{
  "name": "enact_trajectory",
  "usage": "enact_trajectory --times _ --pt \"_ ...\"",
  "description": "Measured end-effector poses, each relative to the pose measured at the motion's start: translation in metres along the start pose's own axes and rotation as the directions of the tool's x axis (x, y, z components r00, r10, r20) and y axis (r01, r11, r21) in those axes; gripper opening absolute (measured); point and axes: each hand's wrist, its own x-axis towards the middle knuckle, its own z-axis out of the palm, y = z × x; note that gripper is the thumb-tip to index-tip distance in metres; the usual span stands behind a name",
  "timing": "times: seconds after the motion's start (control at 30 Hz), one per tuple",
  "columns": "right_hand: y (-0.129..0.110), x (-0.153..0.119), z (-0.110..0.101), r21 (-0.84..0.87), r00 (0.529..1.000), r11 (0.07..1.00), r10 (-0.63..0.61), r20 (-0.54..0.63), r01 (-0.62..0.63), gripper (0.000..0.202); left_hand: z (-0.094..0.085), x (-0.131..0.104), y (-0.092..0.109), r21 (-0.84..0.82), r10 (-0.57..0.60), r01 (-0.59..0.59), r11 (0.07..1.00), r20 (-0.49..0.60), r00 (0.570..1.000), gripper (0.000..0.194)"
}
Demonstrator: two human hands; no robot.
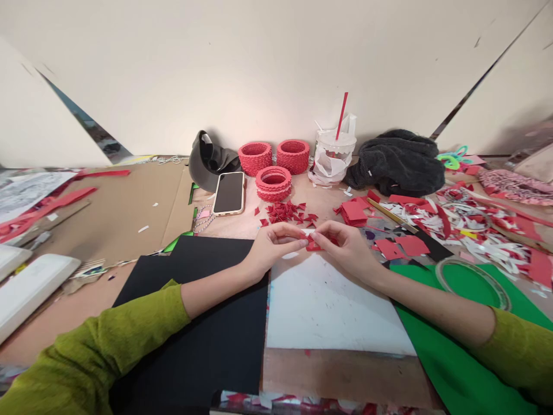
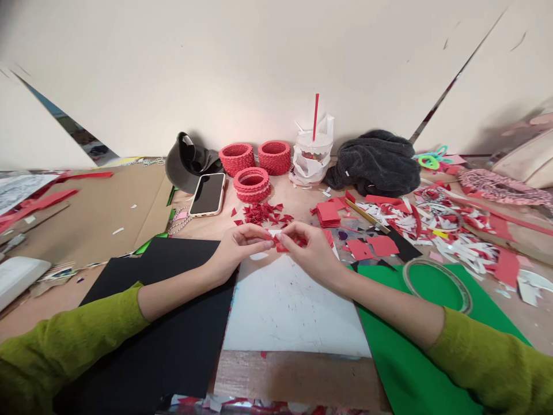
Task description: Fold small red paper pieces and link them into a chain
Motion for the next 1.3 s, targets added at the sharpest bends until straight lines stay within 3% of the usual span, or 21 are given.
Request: enact_trajectory --times 0.13,0.27,0.37,0.63,0.9,1.13,1.3 --pt "0.002 -0.004 0.002 -0.222 0.983 0.966 -0.156 -0.100 0.131 0.017 0.000 0.000 0.001 0.022 -0.027 0.027 0.999 0.014 1.000 0.023" --pt "0.006 -0.008 0.004 -0.349 0.911 0.874 -0.396 -0.113 0.337 0.013 -0.001 0.002 0.003 0.043 -0.082 0.080 0.996 0.031 0.996 0.025" --pt "0.007 -0.008 0.005 -0.381 0.872 0.829 -0.478 -0.105 0.409 0.011 -0.003 0.003 0.005 0.032 -0.102 0.100 0.994 0.054 0.993 0.026" --pt "0.009 -0.010 0.003 -0.310 0.888 0.861 -0.450 -0.095 0.403 0.007 -0.005 0.004 0.006 0.019 -0.123 0.122 0.992 0.084 0.989 0.023" --pt "0.014 -0.012 0.002 -0.449 0.790 0.696 -0.612 0.035 0.560 0.014 -0.007 0.007 0.008 -0.060 -0.173 0.180 0.982 0.109 0.979 0.022" --pt "0.018 -0.012 0.000 -0.475 0.793 0.671 -0.601 0.101 0.569 0.018 -0.009 0.010 0.014 -0.133 -0.276 0.288 0.949 0.098 0.956 0.022" --pt "0.015 -0.012 -0.001 -0.507 0.792 0.643 -0.593 0.145 0.574 0.018 -0.010 0.010 0.013 -0.129 -0.278 0.293 0.947 0.123 0.953 0.023"
